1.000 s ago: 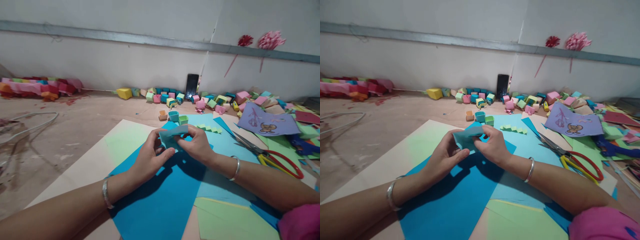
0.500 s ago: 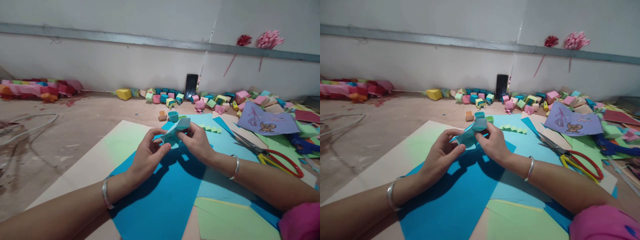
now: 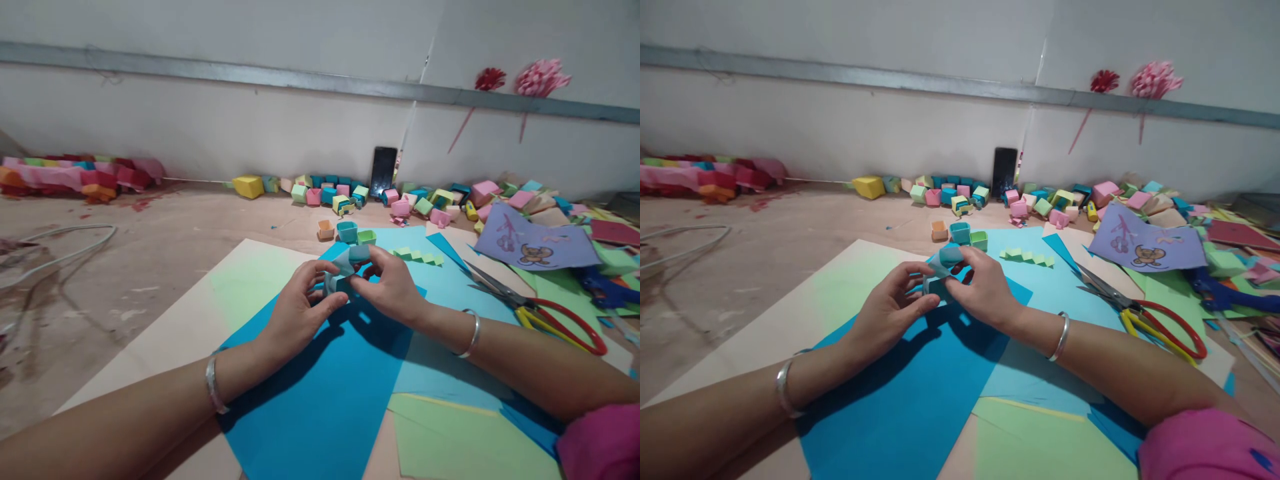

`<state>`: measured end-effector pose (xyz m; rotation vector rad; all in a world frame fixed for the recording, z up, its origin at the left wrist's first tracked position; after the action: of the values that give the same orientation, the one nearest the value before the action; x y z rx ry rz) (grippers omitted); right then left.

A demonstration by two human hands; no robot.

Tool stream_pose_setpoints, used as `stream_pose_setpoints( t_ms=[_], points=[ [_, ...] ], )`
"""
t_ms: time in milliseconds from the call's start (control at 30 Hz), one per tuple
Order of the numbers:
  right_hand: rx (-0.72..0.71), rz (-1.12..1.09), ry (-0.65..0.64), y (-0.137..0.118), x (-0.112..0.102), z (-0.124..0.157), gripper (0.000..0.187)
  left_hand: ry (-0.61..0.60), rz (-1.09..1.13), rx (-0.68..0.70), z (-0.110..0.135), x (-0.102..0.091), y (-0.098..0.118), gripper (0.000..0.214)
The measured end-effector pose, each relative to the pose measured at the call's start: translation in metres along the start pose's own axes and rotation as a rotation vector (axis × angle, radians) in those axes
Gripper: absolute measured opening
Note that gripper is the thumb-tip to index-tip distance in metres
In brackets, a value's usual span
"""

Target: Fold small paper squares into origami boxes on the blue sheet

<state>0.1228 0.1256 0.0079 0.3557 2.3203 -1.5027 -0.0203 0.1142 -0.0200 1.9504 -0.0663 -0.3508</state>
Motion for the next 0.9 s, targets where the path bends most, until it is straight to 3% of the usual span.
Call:
stream_pose_setpoints(
  t_ms=[233, 300, 400, 567, 800, 900],
  points=[
    [-0.174, 0.116, 0.026, -0.016, -0.002, 0.005, 0.013, -0.016, 0.085, -0.041, -0.001, 0.002, -0.005, 0.031],
    [-0.173, 0.101, 0.061, -0.016, -0.006, 0.005, 0.005, 0.021, 0.120, -0.046, 0.001, 0.000, -0.003, 0.030],
    [-0.130, 0.041, 0.103, -0.013, -0.012, 0.004, 0.008, 0.106, 0.222, -0.097, 0.003, -0.004, -0.002, 0.031],
    [-0.153, -0.069, 0.039, -0.016, -0.010, 0.006, 0.007, 0.027, 0.408, -0.227, 0.004, 0.005, -0.008, 0.031],
    [-0.215, -0.038, -0.048, -0.020, -0.005, 0.007, 0.022, 0.093, 0.483, -0.265, 0.005, 0.004, -0.011, 0.022],
    [-0.227, -0.080, -0.045, -0.018, -0.006, 0.007, 0.017, 0.120, 0.482, -0.261, 0.004, 0.003, -0.010, 0.023]
  ],
)
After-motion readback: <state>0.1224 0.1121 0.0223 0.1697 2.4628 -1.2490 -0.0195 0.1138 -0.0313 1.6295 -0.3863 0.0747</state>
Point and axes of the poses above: each hand's wrist, its own z-axis away from the middle knuckle, its own x-axis out of the palm, y = z × x, the point moved 7 cm from there along -z, towards the middle knuckle, and after that the axes turned 9 degrees about x, right-handed, at the moved point
